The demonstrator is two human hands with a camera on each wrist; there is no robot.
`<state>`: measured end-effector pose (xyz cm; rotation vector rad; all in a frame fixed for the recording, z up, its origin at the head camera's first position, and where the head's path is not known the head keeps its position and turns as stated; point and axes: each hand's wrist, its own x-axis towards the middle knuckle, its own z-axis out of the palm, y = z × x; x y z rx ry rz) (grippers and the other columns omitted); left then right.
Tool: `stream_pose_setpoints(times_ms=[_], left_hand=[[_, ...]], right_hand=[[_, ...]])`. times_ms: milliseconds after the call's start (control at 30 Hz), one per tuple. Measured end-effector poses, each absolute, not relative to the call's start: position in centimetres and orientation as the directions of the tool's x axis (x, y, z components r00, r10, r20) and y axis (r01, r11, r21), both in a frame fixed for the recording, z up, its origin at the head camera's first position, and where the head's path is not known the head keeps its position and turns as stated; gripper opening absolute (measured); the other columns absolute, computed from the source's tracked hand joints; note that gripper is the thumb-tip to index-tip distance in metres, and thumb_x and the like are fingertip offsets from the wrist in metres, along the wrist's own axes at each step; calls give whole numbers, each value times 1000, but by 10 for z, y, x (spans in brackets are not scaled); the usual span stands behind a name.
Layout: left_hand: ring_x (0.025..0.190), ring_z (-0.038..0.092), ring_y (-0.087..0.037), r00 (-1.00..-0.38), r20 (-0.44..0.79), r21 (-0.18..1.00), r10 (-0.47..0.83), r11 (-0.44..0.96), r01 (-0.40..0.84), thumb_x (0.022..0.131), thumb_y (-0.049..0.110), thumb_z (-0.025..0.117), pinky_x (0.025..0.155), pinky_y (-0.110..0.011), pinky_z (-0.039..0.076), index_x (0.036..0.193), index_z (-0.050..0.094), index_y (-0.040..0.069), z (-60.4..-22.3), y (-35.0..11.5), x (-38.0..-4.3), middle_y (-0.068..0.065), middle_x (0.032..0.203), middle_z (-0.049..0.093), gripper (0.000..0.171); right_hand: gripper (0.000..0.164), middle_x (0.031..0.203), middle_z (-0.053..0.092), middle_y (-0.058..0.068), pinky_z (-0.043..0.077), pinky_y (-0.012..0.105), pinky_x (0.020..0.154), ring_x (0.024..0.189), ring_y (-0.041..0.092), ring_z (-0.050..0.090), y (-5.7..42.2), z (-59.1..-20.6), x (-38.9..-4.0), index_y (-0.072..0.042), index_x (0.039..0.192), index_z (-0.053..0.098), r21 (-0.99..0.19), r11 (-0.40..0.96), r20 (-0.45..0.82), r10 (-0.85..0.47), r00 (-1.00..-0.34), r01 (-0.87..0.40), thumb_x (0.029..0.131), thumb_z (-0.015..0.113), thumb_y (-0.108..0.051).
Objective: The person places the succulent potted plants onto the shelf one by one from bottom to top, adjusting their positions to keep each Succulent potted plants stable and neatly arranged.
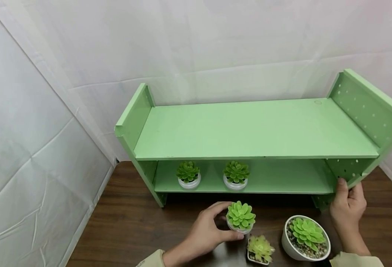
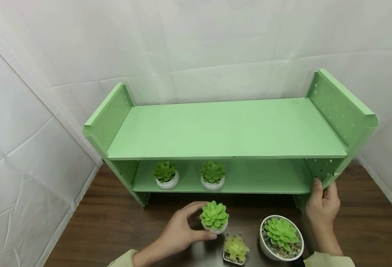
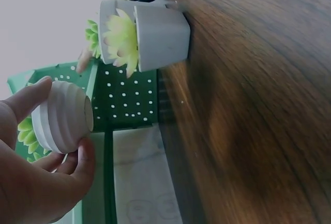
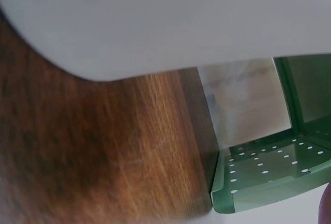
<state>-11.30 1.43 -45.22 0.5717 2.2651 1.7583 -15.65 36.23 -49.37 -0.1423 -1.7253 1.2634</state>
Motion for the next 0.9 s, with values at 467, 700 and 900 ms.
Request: stream_pose_setpoints(times_ms=[467,700,900], left_hand=[[100,61,-6,-875,200,940,441,167,299,77,23,87,87,-28,52,132,61,14,-439,34,-111,7,127,58,62],[101,60,-4,-848,251,919,466,160,360,76,24,88,87,-25,51,131,61,19,-432,45,-117,11,126,57,62],[102,56,-2,-858,231,912,460,206,356,76,28,88,88,-23,48,133,61,22,-426,55,-120,16,126,57,63]], right_hand=[[30,110,66,-6,42,14,81,96,3,59,362,-493,-158,13,125,59,-784,443,620,580,-528,-434,100,52,-2],[31,112,66,-5,42,15,83,99,4,59,362,-492,-157,12,125,59,-786,450,618,592,-518,-423,100,53,-4],[31,113,65,-6,42,15,83,100,3,59,361,-492,-156,11,127,59,-800,446,600,593,-537,-401,100,52,-5]])
